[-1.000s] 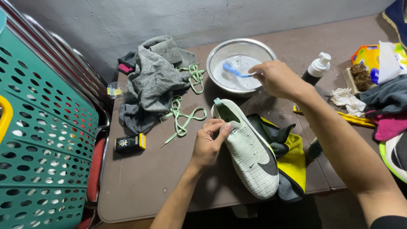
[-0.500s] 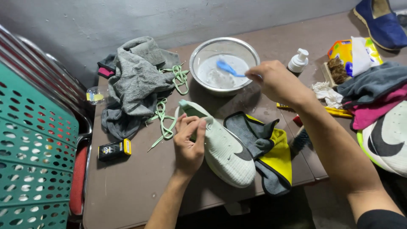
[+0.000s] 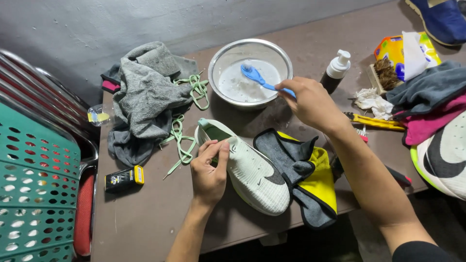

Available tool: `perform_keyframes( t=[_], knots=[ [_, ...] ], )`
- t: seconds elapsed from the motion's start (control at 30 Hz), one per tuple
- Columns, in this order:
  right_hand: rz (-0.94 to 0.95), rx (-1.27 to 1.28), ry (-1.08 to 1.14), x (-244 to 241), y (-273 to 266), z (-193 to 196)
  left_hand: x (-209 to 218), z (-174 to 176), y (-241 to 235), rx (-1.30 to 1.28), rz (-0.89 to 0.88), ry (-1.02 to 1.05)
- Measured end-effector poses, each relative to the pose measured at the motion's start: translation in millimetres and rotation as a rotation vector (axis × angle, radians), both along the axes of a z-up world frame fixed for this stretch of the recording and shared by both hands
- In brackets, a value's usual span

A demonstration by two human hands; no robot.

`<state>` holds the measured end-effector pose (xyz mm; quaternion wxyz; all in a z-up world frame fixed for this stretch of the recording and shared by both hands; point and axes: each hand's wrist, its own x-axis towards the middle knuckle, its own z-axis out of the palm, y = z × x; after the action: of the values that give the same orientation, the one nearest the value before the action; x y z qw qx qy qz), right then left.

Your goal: The person cleans a white and neon green sneaker by applying liquid soap and scrubbing the exterior and interior with a blue toothbrush. They wipe the shoe with a yellow cloth and a grey towel, and use a small tool to clean the sole's grooves.

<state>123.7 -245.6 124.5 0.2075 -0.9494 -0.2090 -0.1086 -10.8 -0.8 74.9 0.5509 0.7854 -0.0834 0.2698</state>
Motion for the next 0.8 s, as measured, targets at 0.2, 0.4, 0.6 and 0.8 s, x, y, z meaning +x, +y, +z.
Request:
perform_keyframes(
  t=[0.2, 0.4, 0.6, 0.8],
  knots=[
    [0.013, 0.073, -0.185, 1.7, -8.6, -2.1, 1.0, -1.4, 2.5, 0.012, 0.006, 0.011],
    [-0.075, -0.146, -0.032, -5.8, -15.4, 19.8, 0.2, 0.3, 3.1, 0.007, -0.007, 0.013],
    [-0.042, 0.077, -0.320, 2.1, -20.8, -1.4, 0.5, -5.9, 6.1, 0.035, -0.053, -0.022],
    [0.000, 0.421, -0.372, -9.6, -13.9, -6.8, -3.1, 3.0, 0.3, 0.054, -0.073, -0.085]
  ],
)
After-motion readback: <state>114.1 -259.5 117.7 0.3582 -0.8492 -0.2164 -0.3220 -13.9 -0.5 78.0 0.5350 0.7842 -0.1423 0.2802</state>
